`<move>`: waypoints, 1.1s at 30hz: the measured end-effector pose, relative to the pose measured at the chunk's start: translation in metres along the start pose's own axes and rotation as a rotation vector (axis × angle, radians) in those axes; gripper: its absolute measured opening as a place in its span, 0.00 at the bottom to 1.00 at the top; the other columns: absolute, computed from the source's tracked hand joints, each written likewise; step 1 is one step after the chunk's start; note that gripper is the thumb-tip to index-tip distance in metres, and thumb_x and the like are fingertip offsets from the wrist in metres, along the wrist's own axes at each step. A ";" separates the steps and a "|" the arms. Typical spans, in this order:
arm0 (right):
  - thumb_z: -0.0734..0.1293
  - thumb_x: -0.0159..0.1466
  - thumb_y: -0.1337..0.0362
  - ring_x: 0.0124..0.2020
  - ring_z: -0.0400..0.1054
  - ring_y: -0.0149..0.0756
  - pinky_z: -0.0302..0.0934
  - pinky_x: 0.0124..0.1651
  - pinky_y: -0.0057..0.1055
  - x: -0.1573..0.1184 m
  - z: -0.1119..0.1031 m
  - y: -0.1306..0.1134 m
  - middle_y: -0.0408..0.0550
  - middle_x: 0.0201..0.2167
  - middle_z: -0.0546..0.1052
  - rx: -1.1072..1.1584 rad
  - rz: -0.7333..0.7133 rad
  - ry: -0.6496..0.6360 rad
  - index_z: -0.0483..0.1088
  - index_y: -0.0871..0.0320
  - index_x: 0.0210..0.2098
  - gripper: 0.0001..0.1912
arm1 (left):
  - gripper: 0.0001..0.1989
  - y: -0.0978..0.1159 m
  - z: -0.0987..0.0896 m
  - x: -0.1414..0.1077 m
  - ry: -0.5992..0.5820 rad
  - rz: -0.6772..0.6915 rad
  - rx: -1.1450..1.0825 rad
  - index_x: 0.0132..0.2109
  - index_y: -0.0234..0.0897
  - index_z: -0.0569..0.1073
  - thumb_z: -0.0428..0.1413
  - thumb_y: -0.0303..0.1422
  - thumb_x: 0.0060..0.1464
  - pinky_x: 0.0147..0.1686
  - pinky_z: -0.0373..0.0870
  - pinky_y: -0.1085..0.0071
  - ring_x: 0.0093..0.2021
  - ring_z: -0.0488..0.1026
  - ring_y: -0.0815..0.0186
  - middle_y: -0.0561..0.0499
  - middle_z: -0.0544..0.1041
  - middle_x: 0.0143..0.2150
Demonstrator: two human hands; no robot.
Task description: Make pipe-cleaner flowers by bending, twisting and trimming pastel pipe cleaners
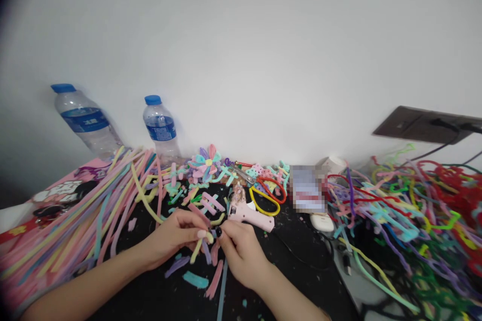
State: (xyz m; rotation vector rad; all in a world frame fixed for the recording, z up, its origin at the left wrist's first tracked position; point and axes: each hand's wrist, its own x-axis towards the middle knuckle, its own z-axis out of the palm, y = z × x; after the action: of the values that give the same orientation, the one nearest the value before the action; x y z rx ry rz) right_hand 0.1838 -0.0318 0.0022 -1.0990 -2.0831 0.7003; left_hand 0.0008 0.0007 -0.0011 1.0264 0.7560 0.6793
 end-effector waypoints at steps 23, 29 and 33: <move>0.60 0.63 0.67 0.26 0.62 0.31 0.57 0.29 0.26 -0.001 0.001 0.002 0.43 0.26 0.68 -0.033 -0.060 0.043 0.65 0.57 0.32 0.04 | 0.10 -0.003 -0.001 0.004 0.054 0.008 0.125 0.31 0.32 0.74 0.62 0.34 0.42 0.26 0.69 0.73 0.23 0.73 0.67 0.52 0.75 0.22; 0.56 0.66 0.66 0.30 0.65 0.34 0.59 0.34 0.30 -0.001 -0.005 0.008 0.46 0.29 0.72 -0.088 -0.135 -0.068 0.67 0.58 0.34 0.09 | 0.09 -0.001 -0.001 0.003 0.020 0.027 0.173 0.35 0.31 0.76 0.60 0.31 0.45 0.26 0.68 0.74 0.24 0.73 0.68 0.50 0.77 0.24; 0.60 0.65 0.63 0.25 0.63 0.31 0.57 0.28 0.27 0.000 -0.006 0.008 0.43 0.22 0.69 -0.071 -0.095 -0.015 0.66 0.58 0.27 0.11 | 0.08 -0.001 -0.002 0.004 0.008 0.078 0.222 0.35 0.32 0.78 0.60 0.30 0.45 0.24 0.65 0.77 0.21 0.68 0.73 0.53 0.75 0.21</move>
State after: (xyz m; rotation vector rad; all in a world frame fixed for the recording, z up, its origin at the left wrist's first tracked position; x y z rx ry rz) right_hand 0.1926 -0.0266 0.0007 -1.0280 -2.1726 0.5938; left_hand 0.0012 0.0048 -0.0033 1.2617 0.8149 0.6766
